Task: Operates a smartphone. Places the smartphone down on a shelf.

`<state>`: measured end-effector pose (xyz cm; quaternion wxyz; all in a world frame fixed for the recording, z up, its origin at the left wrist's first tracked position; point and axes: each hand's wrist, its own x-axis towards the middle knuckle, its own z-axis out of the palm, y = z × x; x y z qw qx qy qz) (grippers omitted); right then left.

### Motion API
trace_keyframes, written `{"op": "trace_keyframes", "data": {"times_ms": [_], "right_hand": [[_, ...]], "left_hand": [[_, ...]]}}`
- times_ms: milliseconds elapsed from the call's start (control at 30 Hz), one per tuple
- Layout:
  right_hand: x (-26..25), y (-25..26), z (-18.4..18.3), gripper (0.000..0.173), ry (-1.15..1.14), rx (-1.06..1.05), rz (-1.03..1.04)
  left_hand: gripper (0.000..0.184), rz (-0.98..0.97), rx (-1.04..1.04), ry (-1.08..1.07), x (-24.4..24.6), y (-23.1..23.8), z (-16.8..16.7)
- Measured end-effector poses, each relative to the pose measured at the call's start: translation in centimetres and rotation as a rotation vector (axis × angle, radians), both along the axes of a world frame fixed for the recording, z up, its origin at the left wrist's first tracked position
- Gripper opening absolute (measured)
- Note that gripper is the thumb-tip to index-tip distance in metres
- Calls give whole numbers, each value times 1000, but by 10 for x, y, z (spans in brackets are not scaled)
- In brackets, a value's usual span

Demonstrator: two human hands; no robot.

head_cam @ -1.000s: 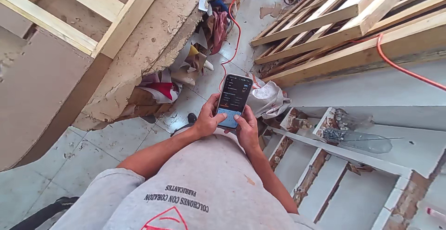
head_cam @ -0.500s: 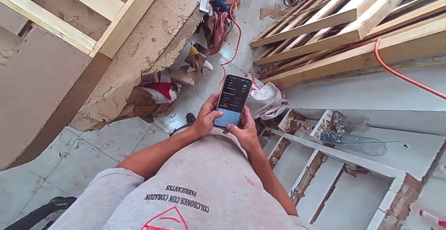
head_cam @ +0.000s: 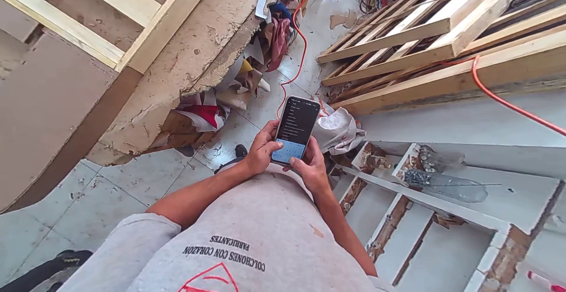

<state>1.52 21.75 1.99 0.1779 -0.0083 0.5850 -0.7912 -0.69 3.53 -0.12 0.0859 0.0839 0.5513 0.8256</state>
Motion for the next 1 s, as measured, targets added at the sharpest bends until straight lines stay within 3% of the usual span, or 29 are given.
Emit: {"op": "trace_keyframes", "data": {"times_ms": [567,767,1000], "right_hand": [[2,3,-3,60,13,-62,-4],[7,6,-7,62,46,-31,17],[11,2,-8,61,58,-66,57]], "left_hand": [[44,-16,-13,41,2,-1,2],[35,166,-304,43,-19,-11,17],[34,211,-317,102,-50,-18,45]]}}
